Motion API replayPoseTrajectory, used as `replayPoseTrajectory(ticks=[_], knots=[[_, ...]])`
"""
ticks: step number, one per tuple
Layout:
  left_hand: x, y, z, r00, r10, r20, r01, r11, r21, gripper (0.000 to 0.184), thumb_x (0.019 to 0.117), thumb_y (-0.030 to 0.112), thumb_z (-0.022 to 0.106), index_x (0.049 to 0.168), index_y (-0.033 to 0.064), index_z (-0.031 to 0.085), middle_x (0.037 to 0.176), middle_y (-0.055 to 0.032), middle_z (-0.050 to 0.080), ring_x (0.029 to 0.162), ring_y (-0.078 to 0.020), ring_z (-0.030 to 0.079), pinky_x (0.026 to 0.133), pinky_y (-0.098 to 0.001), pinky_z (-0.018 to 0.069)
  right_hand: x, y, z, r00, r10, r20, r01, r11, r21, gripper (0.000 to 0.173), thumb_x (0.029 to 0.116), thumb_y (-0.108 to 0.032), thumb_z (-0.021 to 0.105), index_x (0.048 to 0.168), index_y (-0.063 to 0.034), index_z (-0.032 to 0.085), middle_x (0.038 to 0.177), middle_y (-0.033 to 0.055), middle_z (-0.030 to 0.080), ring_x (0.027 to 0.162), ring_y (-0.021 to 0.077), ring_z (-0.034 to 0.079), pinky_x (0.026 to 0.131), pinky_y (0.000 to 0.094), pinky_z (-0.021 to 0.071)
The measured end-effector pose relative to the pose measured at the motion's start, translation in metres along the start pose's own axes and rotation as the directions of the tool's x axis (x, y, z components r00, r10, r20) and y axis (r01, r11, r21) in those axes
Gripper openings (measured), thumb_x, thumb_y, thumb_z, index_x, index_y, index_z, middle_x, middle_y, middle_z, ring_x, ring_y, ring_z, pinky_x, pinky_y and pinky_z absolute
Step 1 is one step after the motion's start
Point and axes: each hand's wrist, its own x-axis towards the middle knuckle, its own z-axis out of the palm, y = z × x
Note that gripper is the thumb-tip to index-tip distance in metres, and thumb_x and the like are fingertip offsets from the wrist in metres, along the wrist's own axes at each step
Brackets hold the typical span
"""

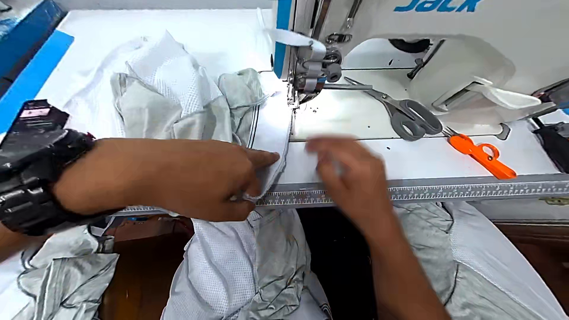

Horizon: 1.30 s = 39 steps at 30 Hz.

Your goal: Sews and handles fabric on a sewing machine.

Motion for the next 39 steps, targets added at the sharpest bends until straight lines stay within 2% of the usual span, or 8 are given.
replayPoseTrajectory(ticks=[6,10,14,26,31,33,35,39], knots=[[0.038,0.053,0.01,0.976,-0.183,-0.118,0.205,0.954,0.217,0.032,0.0944,0.036,0.055,0.083,0.0147,0.076,0.129,-0.0161,0.068,0.119,-0.0327,0.067,0.08,-0.0467,0.0595,0.048,0.035,0.02,0.98,-0.043,0.193,0.065,0.992,-0.106,0.049,0.0975,-0.005,0.045,0.137,-0.0224,0.068,0.148,-0.0034,0.06,0.144,0.0254,0.048,0.117,0.0622,0.0326],[0.055,0.061,0.023,0.945,-0.265,-0.194,0.317,0.889,0.33,0.031,0.0973,0.022,0.052,0.091,0.0049,0.076,0.128,-0.0238,0.067,0.112,-0.0373,0.07,0.075,-0.0459,0.0588,0.044,0.033,0.021,0.979,-0.041,0.2,0.065,0.991,-0.114,0.048,0.0983,-0.007,0.043,0.135,-0.0222,0.069,0.148,-0.0054,0.06,0.144,0.0243,0.048,0.117,0.0615,0.0325],[0.069,0.067,0.023,0.916,-0.322,-0.237,0.399,0.782,0.478,0.021,0.0939,-0.002,0.052,0.09,-0.0051,0.072,0.111,-0.0283,0.069,0.079,-0.0311,0.072,0.056,-0.0366,0.0505,0.045,0.034,0.02,0.978,-0.05,0.202,0.077,0.989,-0.126,0.048,0.099,-0.007,0.044,0.137,-0.0227,0.068,0.148,-0.006,0.06,0.144,0.0238,0.048,0.117,0.0621,0.0318],[0.107,0.066,0.02,0.801,-0.519,-0.298,0.587,0.584,0.561,0.019,0.0969,-0.011,0.043,0.092,-0.0127,0.061,0.073,-0.0153,0.052,0.057,-0.025,0.055,0.05,-0.0332,0.0362,0.046,0.034,0.02,0.979,-0.05,0.198,0.074,0.99,-0.119,0.044,0.1013,-0.011,0.046,0.137,-0.0237,0.068,0.148,-0.0064,0.059,0.144,0.0236,0.048,0.117,0.0635,0.0309],[0.081,0.008,-0.011,0.932,-0.275,-0.238,0.331,0.911,0.244,0.029,0.0972,0.015,0.055,0.074,-0.0003,0.065,0.087,-0.0202,0.067,0.083,-0.0369,0.067,0.074,-0.0555,0.0506,0.041,0.034,0.013,0.989,-0.034,0.141,0.037,0.999,-0.015,0.038,0.1008,-0.01,0.047,0.129,-0.0179,0.072,0.138,-0.003,0.067,0.138,0.0219,0.055,0.117,0.0591,0.036],[0.053,-0.032,-0.041,0.963,-0.181,-0.198,0.195,0.98,0.051,0.041,0.102,0.037,0.05,0.073,0.0125,0.065,0.076,-0.0042,0.062,0.07,-0.0211,0.063,0.061,-0.0458,0.0497,0.029,0.025,0.005,0.998,0.005,0.058,-0.015,0.986,0.168,0.028,0.1006,-0.016,0.055,0.121,-0.0128,0.074,0.118,0.0004,0.074,0.115,0.0165,0.067,0.104,0.0486,0.0505],[0.02,-0.069,-0.071,0.98,-0.138,-0.142,0.099,0.963,-0.252,0.036,0.1031,0.045,0.051,0.087,0.0243,0.075,0.09,0.012,0.073,0.075,0.002,0.064,0.061,-0.0224,0.052,0.014,-0.001,0.008,0.996,-0.009,0.085,-0.016,0.956,0.292,0.034,0.0985,-0.032,0.062,0.126,-0.0137,0.071,0.125,0.001,0.07,0.118,0.0161,0.064,0.105,0.0516,0.0487],[-0.003,-0.083,-0.098,0.987,-0.127,0.096,0.159,0.802,-0.576,0.036,0.1054,0.047,0.051,0.128,0.0299,0.073,0.115,0.0134,0.075,0.1,0.0067,0.068,0.077,-0.0151,0.0583,0.031,-0.069,0.056,0.983,0.05,0.176,-0.071,0.991,0.111,0.085,0.0865,-0.079,0.055,0.145,-0.0174,0.058,0.151,0.0202,0.051,0.147,0.0426,0.038,0.117,0.0731,0.0224]])
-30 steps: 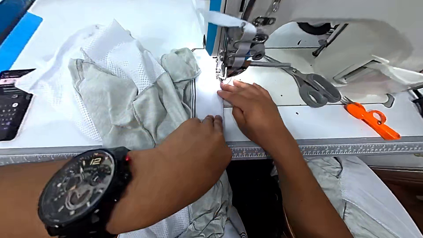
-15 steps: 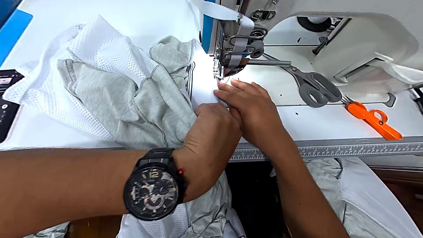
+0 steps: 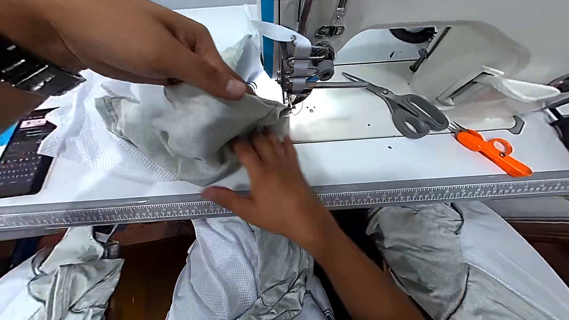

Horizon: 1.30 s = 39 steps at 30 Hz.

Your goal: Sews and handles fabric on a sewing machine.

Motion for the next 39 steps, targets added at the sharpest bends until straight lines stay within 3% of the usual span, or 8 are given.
replayPoseTrajectory(ticks=[6,9,12,15,19,25,32,39], knots=[[0.019,0.023,0.023,0.996,0.06,0.063,-0.067,0.992,0.108,0.028,0.1015,0.037,0.056,0.097,0.0224,0.08,0.123,0.0063,0.074,0.115,-0.0121,0.069,0.1,-0.0354,0.0576,0.058,-0.073,0.07,0.963,0.123,-0.239,-0.049,0.955,0.291,0.056,0.0872,-0.059,0.072,0.121,-0.014,0.072,0.123,0.0073,0.07,0.125,0.0211,0.06,0.107,0.0496,0.0467],[0.039,-0.02,0.068,0.907,0.42,0.008,-0.387,0.828,0.405,0.033,0.0936,0.059,0.062,0.076,0.0327,0.071,0.091,0.0066,0.072,0.081,-0.0023,0.065,0.057,-0.027,0.052,0.023,-0.086,0.062,0.998,0.044,0.045,-0.051,0.981,0.186,0.038,0.097,-0.044,0.067,0.117,-0.0124,0.074,0.113,0.0091,0.073,0.11,0.0262,0.068,0.091,0.053,0.0552],[0.028,-0.017,0.126,0.934,0.338,-0.113,-0.191,0.742,0.643,0.039,0.0926,0.053,0.058,0.084,0.0202,0.077,0.142,-0.0159,0.06,0.139,-0.0314,0.052,0.11,-0.0525,0.0461,-0.046,-0.042,0.033,0.949,-0.261,0.177,0.232,0.958,0.17,0.025,0.0987,-0.029,0.065,0.118,-0.0165,0.076,0.116,0.0009,0.074,0.103,0.018,0.071,0.085,0.0412,0.0592],[0.022,-0.005,0.155,0.949,0.229,-0.218,-0.015,0.72,0.693,0.04,0.0967,0.046,0.049,0.085,0.0195,0.077,0.156,-0.019,0.047,0.148,-0.036,0.039,0.118,-0.051,0.038,-0.067,0.027,-0.021,0.977,-0.203,-0.065,0.212,0.951,0.223,0.018,0.0971,-0.018,0.061,0.097,-0.0123,0.078,0.095,-0.003,0.076,0.087,0.0065,0.072,0.076,0.0292,0.0609],[0.039,0.006,0.181,0.901,0.217,-0.377,0.097,0.744,0.661,0.05,0.0989,0.051,0.047,0.085,0.0142,0.077,0.153,-0.0253,0.047,0.144,-0.0406,0.044,0.112,-0.0527,0.0439,-0.015,0.086,-0.068,0.989,-0.147,-0.021,0.142,0.978,-0.151,0.037,0.1017,-0.014,0.049,0.133,-0.0166,0.07,0.14,0.002,0.065,0.134,0.0245,0.057,0.109,0.0499,0.0467],[0.053,0.011,0.168,0.877,0.117,-0.467,0.189,0.808,0.558,0.054,0.105,0.041,0.036,0.093,0.007,0.076,0.15,-0.0197,0.053,0.142,-0.0363,0.049,0.11,-0.0505,0.0461,-0.003,0.094,-0.056,0.987,-0.161,-0.027,0.154,0.972,-0.177,0.033,0.103,-0.011,0.048,0.124,-0.0148,0.074,0.14,-0.0006,0.066,0.138,0.0236,0.054,0.116,0.0525,0.0404],[0.034,0.014,0.069,0.927,-0.263,-0.269,0.299,0.949,0.103,0.025,0.1026,0.028,0.061,0.082,0.0168,0.07,0.063,0.0027,0.059,0.053,-0.0077,0.053,0.048,-0.0285,0.0408,-0.046,0.018,-0.015,0.986,-0.02,-0.163,0.029,0.998,0.049,0.043,0.0971,-0.046,0.064,0.13,-0.0198,0.069,0.136,0.0044,0.063,0.131,0.0234,0.057,0.112,0.0593,0.0407],[0.034,0.039,0.037,0.745,-0.645,-0.171,0.606,0.761,-0.232,0.046,0.1026,0.052,0.052,0.101,0.0115,0.073,0.076,-0.0069,0.069,0.066,-0.0145,0.067,0.057,-0.0315,0.0539,-0.009,-0.025,0.031,0.996,-0.02,-0.083,0.006,0.986,-0.168,0.044,0.0933,-0.054,0.066,0.125,-0.024,0.071,0.137,0.013,0.061,0.137,0.0384,0.05,0.111,0.0686,0.0356]])
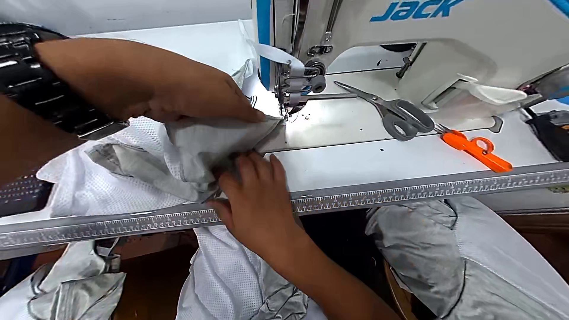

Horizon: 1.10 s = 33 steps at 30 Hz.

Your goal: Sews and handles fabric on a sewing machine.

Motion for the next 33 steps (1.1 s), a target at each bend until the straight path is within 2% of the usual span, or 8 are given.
replayPoseTrajectory(ticks=[4,9,14,17,22,24,27,33], knots=[[0.007,0.001,-0.009,0.997,0.022,-0.071,-0.023,1.0,-0.011,0.032,0.1049,0.033,0.054,0.095,0.0096,0.073,0.076,-0.006,0.068,0.065,-0.0125,0.064,0.058,-0.0293,0.0513,0.005,-0.004,0.001,0.997,-0.066,0.044,0.069,0.995,-0.068,0.024,0.0913,-0.012,0.067,0.111,-0.0213,0.076,0.129,0.0109,0.064,0.131,0.0334,0.055,0.11,0.0612,0.0398],[0.012,-0.004,-0.022,0.965,0.246,-0.087,-0.249,0.968,-0.017,0.031,0.1061,0.025,0.052,0.09,0.0088,0.073,0.073,-0.0043,0.066,0.062,-0.0097,0.06,0.055,-0.0256,0.0485,-0.004,0.003,-0.004,0.996,-0.09,0.003,0.09,0.992,-0.085,0.017,0.0905,-0.013,0.067,0.101,-0.0224,0.075,0.144,0.0149,0.055,0.147,0.0384,0.038,0.118,0.061,0.0315],[0.011,-0.016,0.019,0.887,0.451,0.098,-0.433,0.887,-0.16,0.033,0.1072,0.019,0.047,0.091,0.0065,0.074,0.077,-0.0035,0.069,0.066,-0.0081,0.063,0.057,-0.024,0.0516,0.02,-0.022,0.009,0.976,0.131,0.176,-0.117,0.989,-0.085,0.045,0.1012,-0.029,0.054,0.138,-0.0041,0.063,0.151,0.0287,0.048,0.146,0.0496,0.036,0.118,0.0726,0.0198],[0.013,-0.016,0.043,0.801,0.595,0.07,-0.575,0.731,0.367,0.03,0.1014,0.03,0.052,0.083,0.0179,0.073,0.108,0.0029,0.075,0.104,-0.0099,0.069,0.087,-0.036,0.0561,0.034,-0.06,0.034,0.978,0.201,0.059,-0.199,0.979,-0.039,0.019,0.0931,-0.022,0.067,0.104,-0.0096,0.077,0.101,0.0107,0.076,0.1,0.0313,0.071,0.082,0.0577,0.0552],[0.016,-0.021,0.11,0.82,0.572,-0.003,-0.364,0.527,0.768,0.044,0.1013,0.038,0.045,0.11,0.0072,0.076,0.156,-0.0288,0.041,0.148,-0.0446,0.036,0.12,-0.0556,0.0307,-0.024,-0.05,0.02,0.984,-0.11,0.143,0.079,0.975,0.207,0.019,0.0952,-0.028,0.067,0.109,-0.0195,0.078,0.102,0.0001,0.076,0.096,0.0195,0.072,0.077,0.0428,0.0595],[0.024,-0.034,0.102,0.723,0.691,0.005,-0.436,0.45,0.779,0.062,0.1043,0.052,0.03,0.118,0.0098,0.073,0.153,-0.0271,0.047,0.146,-0.0442,0.041,0.119,-0.058,0.031,-0.054,0.003,-0.008,0.964,-0.262,0.05,0.235,0.923,0.306,0.02,0.1013,-0.027,0.06,0.106,-0.021,0.078,0.118,-0.0046,0.075,0.114,0.013,0.068,0.097,0.0368,0.0554],[0.035,-0.049,0.07,0.596,0.801,0.055,-0.587,0.388,0.71,0.072,0.107,0.057,0.018,0.136,0.0101,0.064,0.146,-0.0149,0.059,0.141,-0.0334,0.05,0.119,-0.0575,0.0326,-0.06,0.089,-0.066,0.985,-0.167,-0.03,0.17,0.955,0.245,0.022,0.1022,-0.024,0.058,0.102,-0.0142,0.078,0.107,-0.0029,0.076,0.098,0.0063,0.071,0.085,0.0284,0.0607],[0.057,-0.086,0.073,0.458,0.889,0.022,-0.69,0.34,0.639,0.065,0.1062,0.059,0.021,0.153,0.0252,0.051,0.161,-0.0109,0.042,0.149,-0.027,0.04,0.121,-0.0465,0.0336,-0.005,0.199,-0.153,0.975,0.216,-0.047,-0.216,0.883,-0.416,0.031,0.1069,-0.016,0.048,0.128,-0.0049,0.068,0.129,0.0263,0.061,0.119,0.0512,0.058,0.091,0.0703,0.0455]])
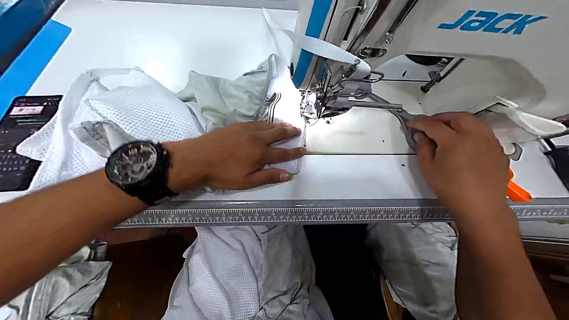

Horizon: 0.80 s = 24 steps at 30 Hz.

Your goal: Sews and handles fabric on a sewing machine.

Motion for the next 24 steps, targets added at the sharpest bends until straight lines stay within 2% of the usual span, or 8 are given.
replayPoseTrajectory(ticks=[3,6,9,10,12,16,18,24], knots=[[-0.002,0.001,0.018,0.993,0.0,-0.118,0.002,1.0,0.01,0.062,0.1067,0.058,0.023,0.151,0.027,0.053,0.16,-0.0106,0.044,0.149,-0.0273,0.039,0.122,-0.0458,0.0318,0.006,0.013,-0.003,0.988,0.125,0.092,-0.123,0.992,-0.025,0.031,0.107,-0.015,0.051,0.132,-0.0082,0.067,0.124,0.0276,0.064,0.109,0.0532,0.062,0.081,0.0743,0.0464],[0.001,0.0,0.021,0.99,-0.018,-0.139,0.024,0.999,0.037,0.063,0.1067,0.058,0.022,0.151,0.0265,0.053,0.159,-0.011,0.045,0.148,-0.0278,0.04,0.121,-0.0465,0.0319,0.014,0.015,-0.012,0.968,0.132,0.215,-0.129,0.991,-0.029,0.038,0.1005,-0.008,0.062,0.139,-0.0082,0.062,0.123,0.0299,0.063,0.105,0.0552,0.062,0.08,0.077,0.0457],[0.006,-0.004,0.02,0.988,-0.041,-0.148,0.049,0.998,0.048,0.063,0.1064,0.059,0.023,0.151,0.0263,0.054,0.157,-0.0119,0.047,0.147,-0.028,0.042,0.121,-0.0477,0.0322,0.022,0.015,-0.017,0.968,0.032,0.248,-0.018,0.998,-0.056,0.048,0.0964,-0.002,0.066,0.144,-0.0045,0.057,0.121,0.0312,0.064,0.109,0.0558,0.061,0.089,0.0756,0.0451],[0.008,-0.006,0.02,0.987,-0.048,-0.154,0.056,0.997,0.049,0.063,0.1063,0.059,0.024,0.15,0.0266,0.054,0.156,-0.0119,0.048,0.147,-0.0282,0.042,0.12,-0.0479,0.0327,0.021,0.013,-0.018,0.976,-0.009,0.217,0.026,0.997,-0.074,0.051,0.0958,0.0,0.065,0.145,-0.0036,0.055,0.123,0.0315,0.065,0.112,0.0574,0.059,0.094,0.0747,0.0427],[0.011,-0.01,0.02,0.985,-0.062,-0.164,0.069,0.997,0.043,0.064,0.106,0.06,0.023,0.149,0.0267,0.056,0.154,-0.0127,0.05,0.145,-0.0289,0.044,0.119,-0.0486,0.0341,0.014,0.011,-0.021,0.986,-0.079,0.149,0.094,0.992,-0.09,0.051,0.0939,0.002,0.066,0.144,-0.0006,0.055,0.119,0.0327,0.065,0.111,0.0589,0.058,0.095,0.0731,0.0425],[0.012,-0.012,0.021,0.982,-0.079,-0.173,0.085,0.996,0.026,0.064,0.1058,0.062,0.022,0.149,0.0275,0.056,0.154,-0.0135,0.049,0.145,-0.0288,0.045,0.12,-0.0486,0.0335,-0.001,0.013,-0.024,0.97,-0.211,0.124,0.218,0.975,-0.048,0.067,0.0835,-0.003,0.069,0.148,-0.0035,0.051,0.118,0.0298,0.063,0.109,0.0556,0.057,0.089,0.0703,0.0455],[0.012,-0.012,0.022,0.981,-0.084,-0.175,0.089,0.996,0.023,0.064,0.1057,0.062,0.023,0.148,0.0273,0.056,0.154,-0.0152,0.049,0.145,-0.0304,0.044,0.119,-0.0493,0.0337,-0.003,0.009,-0.022,0.952,-0.28,0.123,0.288,0.956,-0.052,0.07,0.0779,-0.003,0.071,0.146,-0.0059,0.055,0.115,0.0281,0.062,0.108,0.0549,0.055,0.087,0.0687,0.045],[0.012,-0.012,0.023,0.97,-0.099,-0.222,0.113,0.992,0.049,0.063,0.1046,0.063,0.023,0.144,0.0313,0.061,0.142,-0.017,0.055,0.135,-0.0347,0.05,0.111,-0.0519,0.0406,0.013,-0.016,-0.012,0.924,-0.36,0.128,0.372,0.924,-0.087,0.063,0.0828,0.001,0.072,0.144,-0.0092,0.059,0.114,0.0243,0.063,0.105,0.0487,0.058,0.082,0.0605,0.0495]])
